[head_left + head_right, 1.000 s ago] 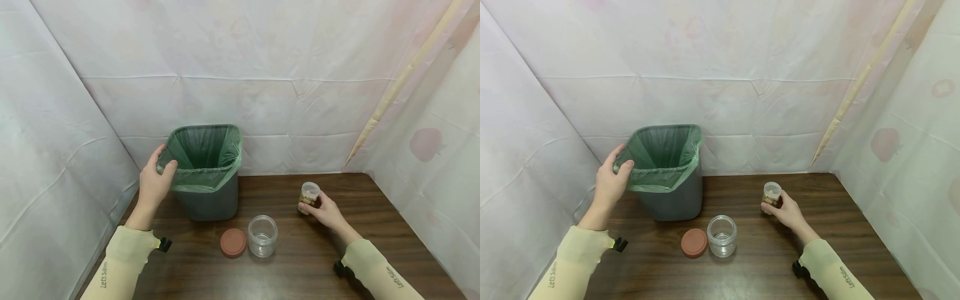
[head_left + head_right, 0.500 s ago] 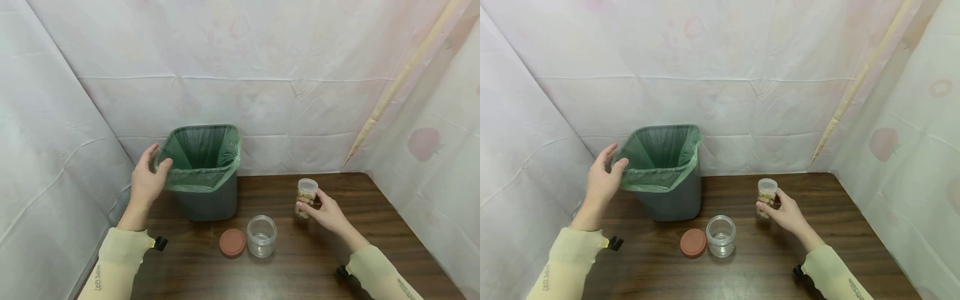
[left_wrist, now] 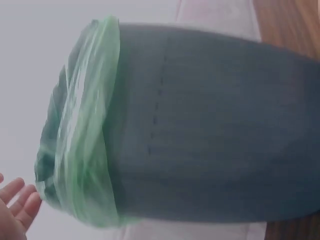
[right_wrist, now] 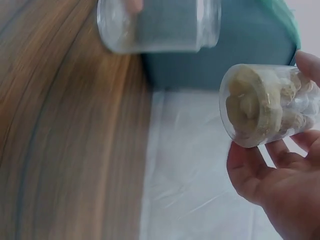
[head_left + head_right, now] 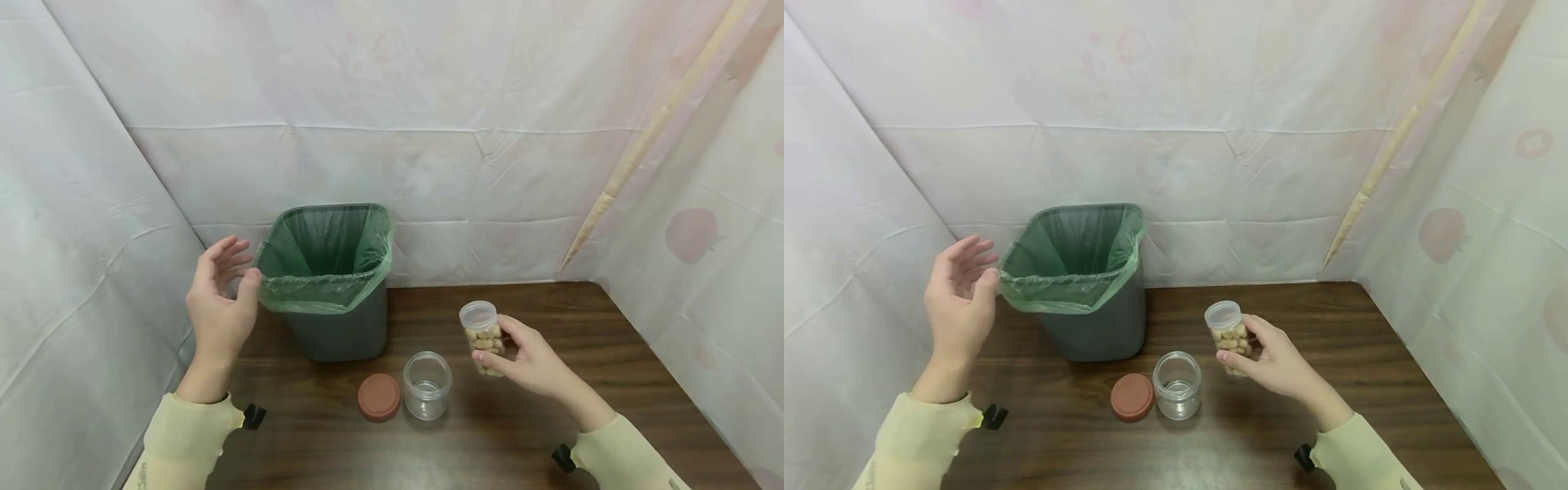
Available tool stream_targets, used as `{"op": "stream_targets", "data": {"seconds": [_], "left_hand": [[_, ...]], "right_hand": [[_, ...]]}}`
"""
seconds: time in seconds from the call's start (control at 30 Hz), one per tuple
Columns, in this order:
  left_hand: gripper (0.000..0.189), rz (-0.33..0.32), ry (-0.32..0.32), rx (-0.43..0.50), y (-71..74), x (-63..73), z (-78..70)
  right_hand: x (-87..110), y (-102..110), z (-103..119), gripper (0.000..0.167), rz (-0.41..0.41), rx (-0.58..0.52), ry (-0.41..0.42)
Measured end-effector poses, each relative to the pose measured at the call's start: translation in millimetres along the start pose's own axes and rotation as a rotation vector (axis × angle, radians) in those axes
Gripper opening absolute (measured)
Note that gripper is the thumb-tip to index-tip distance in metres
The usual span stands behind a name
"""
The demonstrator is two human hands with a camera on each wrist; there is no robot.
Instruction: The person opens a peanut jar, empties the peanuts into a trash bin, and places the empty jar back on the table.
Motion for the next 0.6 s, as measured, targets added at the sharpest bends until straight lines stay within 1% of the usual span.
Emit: {"op": "stream_targets", "data": {"seconds": [0.1, 0.17, 0.23, 0.27, 0.3, 0.4, 0.5, 0.6], "left_hand": [[0.048, -0.017, -0.172, 0.038, -11.4, 10.1, -23.1], [0.048, -0.016, -0.291, 0.047, -19.2, 19.8, -36.6], [0.048, -0.003, -0.379, 0.036, -27.5, 31.0, -46.3], [0.047, 0.019, -0.410, 0.041, -31.8, 36.9, -49.5], [0.047, 0.048, -0.435, 0.049, -36.2, 42.7, -52.1], [0.046, 0.159, -0.469, 0.071, -49.9, 60.3, -57.5], [0.050, 0.288, -0.483, 0.091, -64.0, 78.1, -61.6], [0.058, 0.415, -0.483, 0.079, -77.9, 94.7, -62.5]], "right_hand": [[-2.1, -4, 13, 0.045, 0.019, -0.043, 0.031], [-3.6, -8, 21, 0.046, 0.037, -0.071, 0.040], [-4.3, -12, 27, 0.045, 0.055, -0.100, 0.043], [-4.5, -15, 31, 0.045, 0.067, -0.110, 0.045], [-4.5, -18, 34, 0.045, 0.078, -0.115, 0.050], [-4.6, -27, 41, 0.048, 0.112, -0.115, 0.073], [-4.8, -35, 45, 0.053, 0.140, -0.102, 0.106], [-4.2, -43, 47, 0.055, 0.156, -0.090, 0.126]]}}
Point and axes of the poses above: each hand's wrist, its own x-axis away from the middle knuckle, its own y-axis out of the back of the hand, z = x × y, the point moved 4 cm from there along -x, towards the middle knuckle, and after that the axes turned 6 degrees about y, right-handed, at the moved point
